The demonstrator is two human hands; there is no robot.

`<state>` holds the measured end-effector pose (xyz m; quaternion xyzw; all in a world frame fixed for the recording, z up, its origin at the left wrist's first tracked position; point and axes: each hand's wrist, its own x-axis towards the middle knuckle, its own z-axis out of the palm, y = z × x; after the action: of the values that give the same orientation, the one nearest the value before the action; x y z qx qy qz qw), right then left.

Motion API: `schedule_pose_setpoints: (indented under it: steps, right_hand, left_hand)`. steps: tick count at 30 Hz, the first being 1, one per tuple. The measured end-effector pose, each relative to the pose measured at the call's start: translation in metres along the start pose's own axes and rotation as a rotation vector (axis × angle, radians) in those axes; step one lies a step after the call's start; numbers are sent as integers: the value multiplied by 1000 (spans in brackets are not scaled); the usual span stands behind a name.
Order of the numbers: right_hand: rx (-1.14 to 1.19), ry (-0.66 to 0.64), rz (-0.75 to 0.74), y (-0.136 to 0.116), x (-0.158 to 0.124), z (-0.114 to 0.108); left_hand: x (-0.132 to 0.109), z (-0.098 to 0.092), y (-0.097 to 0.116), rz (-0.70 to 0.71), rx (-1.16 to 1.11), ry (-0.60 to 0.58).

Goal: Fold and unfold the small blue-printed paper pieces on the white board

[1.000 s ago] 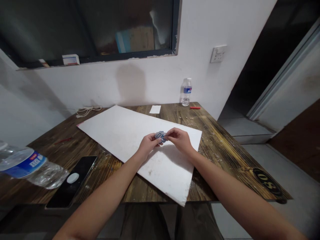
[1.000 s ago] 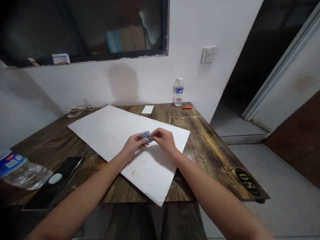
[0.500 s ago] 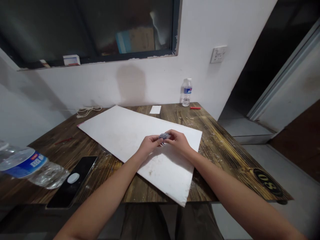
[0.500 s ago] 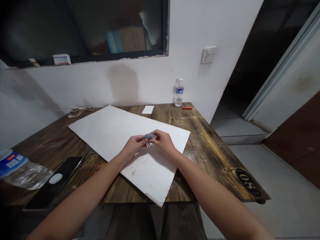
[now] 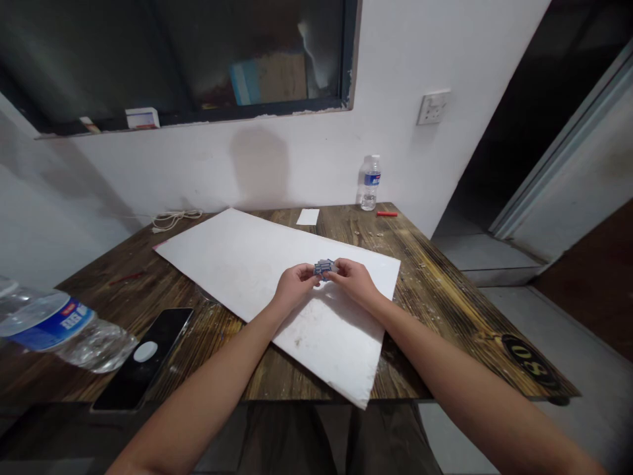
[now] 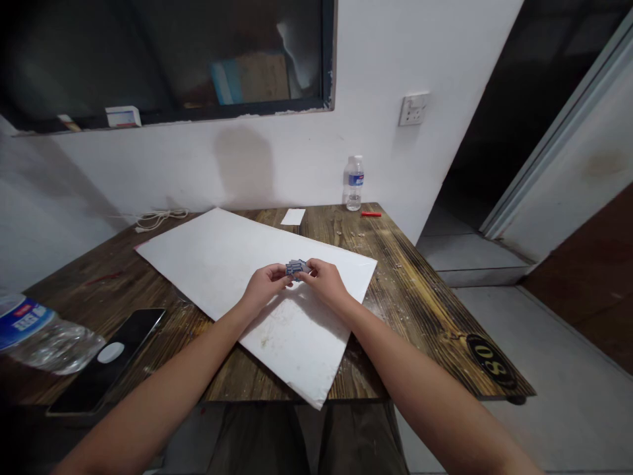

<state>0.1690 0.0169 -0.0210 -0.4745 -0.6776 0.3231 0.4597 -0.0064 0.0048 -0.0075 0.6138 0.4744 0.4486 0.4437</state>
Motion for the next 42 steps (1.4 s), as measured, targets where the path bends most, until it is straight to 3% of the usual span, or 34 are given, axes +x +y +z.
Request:
schedule_pose_setpoints:
  steps: [6,13,32,42]
  right_hand:
    - [-122,-20,-10,1,1,-1]
    - [-168,-91,-36,3,-1,-1]
    - [-468,-179,-133,11,1,0]
    - [-475,-198,-133,5,0,-3]
  left_hand:
    - [-3,-1,3,101,286,41]
    - [-5,-3,2,140,432,-18]
    - [-2,-6,-6,204,550,-65]
    - [-3,-5,-4,200,603,-78]
